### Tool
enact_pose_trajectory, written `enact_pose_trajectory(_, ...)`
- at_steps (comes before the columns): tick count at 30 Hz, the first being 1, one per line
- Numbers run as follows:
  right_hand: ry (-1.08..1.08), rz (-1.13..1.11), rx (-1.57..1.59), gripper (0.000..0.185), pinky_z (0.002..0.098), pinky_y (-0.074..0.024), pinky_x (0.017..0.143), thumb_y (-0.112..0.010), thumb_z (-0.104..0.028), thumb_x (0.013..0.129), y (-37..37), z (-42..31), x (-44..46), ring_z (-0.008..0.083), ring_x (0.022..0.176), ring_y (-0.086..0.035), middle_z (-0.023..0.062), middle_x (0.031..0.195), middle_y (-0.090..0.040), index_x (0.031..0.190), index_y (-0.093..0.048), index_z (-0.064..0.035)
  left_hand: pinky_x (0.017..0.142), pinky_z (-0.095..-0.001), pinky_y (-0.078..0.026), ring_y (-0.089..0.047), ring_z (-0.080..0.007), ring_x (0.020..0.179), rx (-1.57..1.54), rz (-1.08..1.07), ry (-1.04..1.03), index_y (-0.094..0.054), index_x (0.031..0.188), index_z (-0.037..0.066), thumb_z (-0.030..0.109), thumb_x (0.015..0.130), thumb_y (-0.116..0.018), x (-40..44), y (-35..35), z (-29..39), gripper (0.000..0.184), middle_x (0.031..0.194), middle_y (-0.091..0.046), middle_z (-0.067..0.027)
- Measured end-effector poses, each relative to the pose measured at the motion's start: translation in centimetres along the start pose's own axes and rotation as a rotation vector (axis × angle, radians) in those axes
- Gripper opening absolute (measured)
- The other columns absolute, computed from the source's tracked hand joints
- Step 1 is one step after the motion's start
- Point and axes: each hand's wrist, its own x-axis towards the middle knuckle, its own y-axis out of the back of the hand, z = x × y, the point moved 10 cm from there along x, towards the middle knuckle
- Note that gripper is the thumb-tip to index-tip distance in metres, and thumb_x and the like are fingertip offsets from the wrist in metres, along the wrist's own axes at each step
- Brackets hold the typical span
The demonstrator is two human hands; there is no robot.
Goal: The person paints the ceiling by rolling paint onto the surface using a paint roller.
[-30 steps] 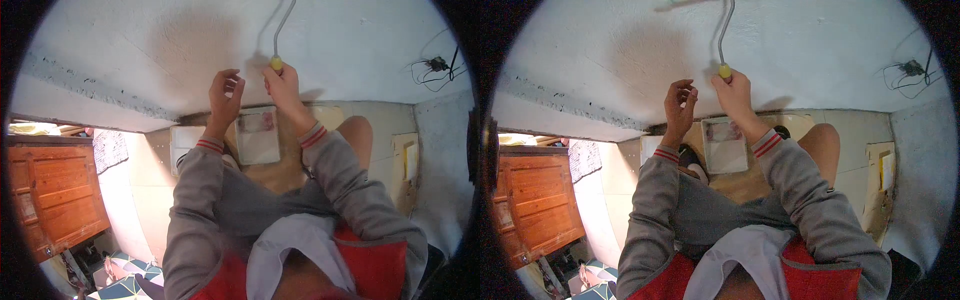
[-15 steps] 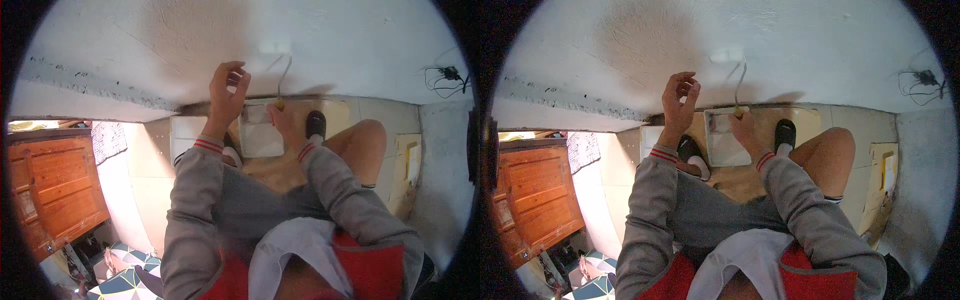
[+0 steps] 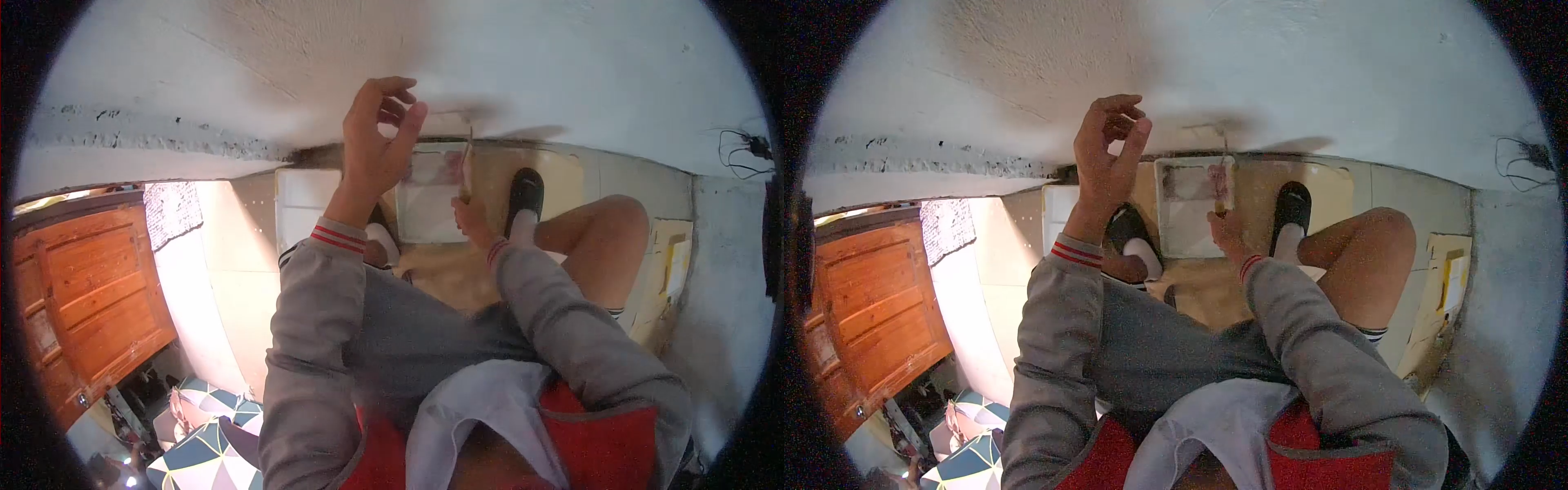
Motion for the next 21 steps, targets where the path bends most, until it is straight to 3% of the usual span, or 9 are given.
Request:
enact_pose_trajectory(4, 0.024, 0.072, -0.173, 0.026, 0.036, -0.0347, 0.042, -0.07, -0.016, 0.093, 1.1, 5.6, 1.1, 0.0156, 0.042, -0.037, 0.0013, 0.056, -0.05, 0.071, -0.057, -0.0101, 0.075, -0.0265, -0.054, -0.064, -0.0096, 0.084, 0.005, -0.01, 0.023, -0.063, 0.122, 0.002, 0.007, 0.098, -0.07, 0.0, 0.0, -0.3, 0.026, 0.101, -0.068, -0.0057)
enact_pose_trajectory(7, 0.02, -0.105, -0.305, 0.035, 0.0398, -0.0346, 0.04, -0.074, -0.024, 0.094, 1.7, 10.1, 0.2, 0.0175, 0.041, -0.042, 0.0025, 0.052, -0.05, 0.068, -0.057, -0.0087, 0.075, -0.0264, -0.054, -0.064, -0.0093, 0.083, -0.002, -0.005, 0.016, -0.063, 0.122, 0.002, 0.007, 0.098, -0.07, 0.0, 0.0, -0.3, 0.026, 0.1, -0.068, -0.0054)
enact_pose_trajectory(9, -0.337, -0.15, -0.007, 0.045, 0.0414, -0.0364, 0.041, -0.072, -0.038, 0.098, 2.3, 16.9, -0.4, 0.0196, 0.04, -0.045, 0.0041, 0.048, -0.046, 0.066, -0.058, -0.0085, 0.075, -0.0263, -0.054, -0.063, -0.0092, 0.083, -0.006, -0.005, 0.015, -0.063, 0.122, 0.002, 0.007, 0.098, -0.071, -0.2, -0.1, -0.3, 0.026, 0.1, -0.068, -0.0052)
enact_pose_trajectory(13, -0.282, -0.355, -0.192, 0.046, 0.0399, -0.0363, 0.041, -0.067, -0.043, 0.1, 1.6, 17.4, -2.4, 0.0196, 0.04, -0.044, 0.005, 0.049, -0.047, 0.067, -0.061, -0.0113, 0.075, -0.0265, -0.055, -0.064, -0.0093, 0.083, 0.001, -0.007, -0.007, -0.064, 0.122, 0.002, 0.008, 0.097, -0.072, -0.1, -0.2, -0.2, 0.026, 0.099, -0.068, -0.0052)
enact_pose_trajectory(15, 0.411, -0.6, -0.235, 0.041, 0.0389, -0.0372, 0.043, -0.066, -0.039, 0.101, -0.9, 10.5, -6.1, 0.0197, 0.042, -0.041, 0.0052, 0.054, -0.05, 0.067, -0.065, -0.0145, 0.075, -0.0266, -0.055, -0.064, -0.0094, 0.083, 0.002, -0.015, 0.006, -0.064, 0.122, 0.002, 0.008, 0.097, -0.072, -0.4, -0.3, -0.3, 0.026, 0.099, -0.068, -0.0053)
enact_pose_trajectory(16, 0.401, -0.602, -0.233, 0.041, 0.0389, -0.0372, 0.043, -0.066, -0.039, 0.101, 4.2, 23.6, 0.3, 0.0197, 0.042, -0.041, 0.0052, 0.054, -0.05, 0.067, -0.065, -0.0145, 0.072, -0.0279, -0.056, -0.065, -0.012, 0.08, 0.001, -0.005, 0.003, -0.065, 0.119, 0.002, 0.009, 0.095, -0.073, -0.4, -0.2, -0.2, 0.027, 0.099, -0.069, -0.0069)
enact_pose_trajectory(18, 0.411, -1.337, -0.028, 0.042, 0.0384, -0.0406, 0.045, -0.065, -0.031, 0.1, -1.8, 41.4, 8.1, 0.0208, 0.046, -0.046, 0.0053, 0.059, -0.054, 0.061, -0.06, -0.0161, 0.07, -0.0293, -0.056, -0.066, -0.0147, 0.078, 0.0, 0.004, 0.012, -0.066, 0.117, 0.003, 0.011, 0.092, -0.074, -0.4, -0.1, -0.4, 0.027, 0.098, -0.069, -0.0085)
enact_pose_trajectory(19, 0.393, -1.338, -0.018, 0.042, 0.0384, -0.0406, 0.045, -0.065, -0.031, 0.1, -6.6, 33.3, 5.6, 0.0208, 0.046, -0.046, 0.0053, 0.059, -0.054, 0.061, -0.06, -0.0161, 0.07, -0.0293, -0.056, -0.066, -0.0146, 0.078, 0.007, 0.001, 0.001, -0.066, 0.117, 0.003, 0.011, 0.092, -0.075, -0.6, 0.0, -0.2, 0.027, 0.098, -0.069, -0.0085)
enact_pose_trajectory(21, 0.851, -0.728, -1.178, 0.026, 0.0411, -0.053, 0.059, -0.058, -0.016, 0.091, -2.7, 17.4, -1.9, 0.0279, 0.061, -0.067, 0.0121, 0.074, -0.072, 0.07, -0.07, -0.0076, 0.07, -0.029, -0.057, -0.066, -0.0148, 0.078, 0.023, -0.001, -0.037, -0.066, 0.116, 0.003, 0.011, 0.091, -0.076, -0.5, 0.1, 0.0, 0.028, 0.097, -0.069, -0.0082)
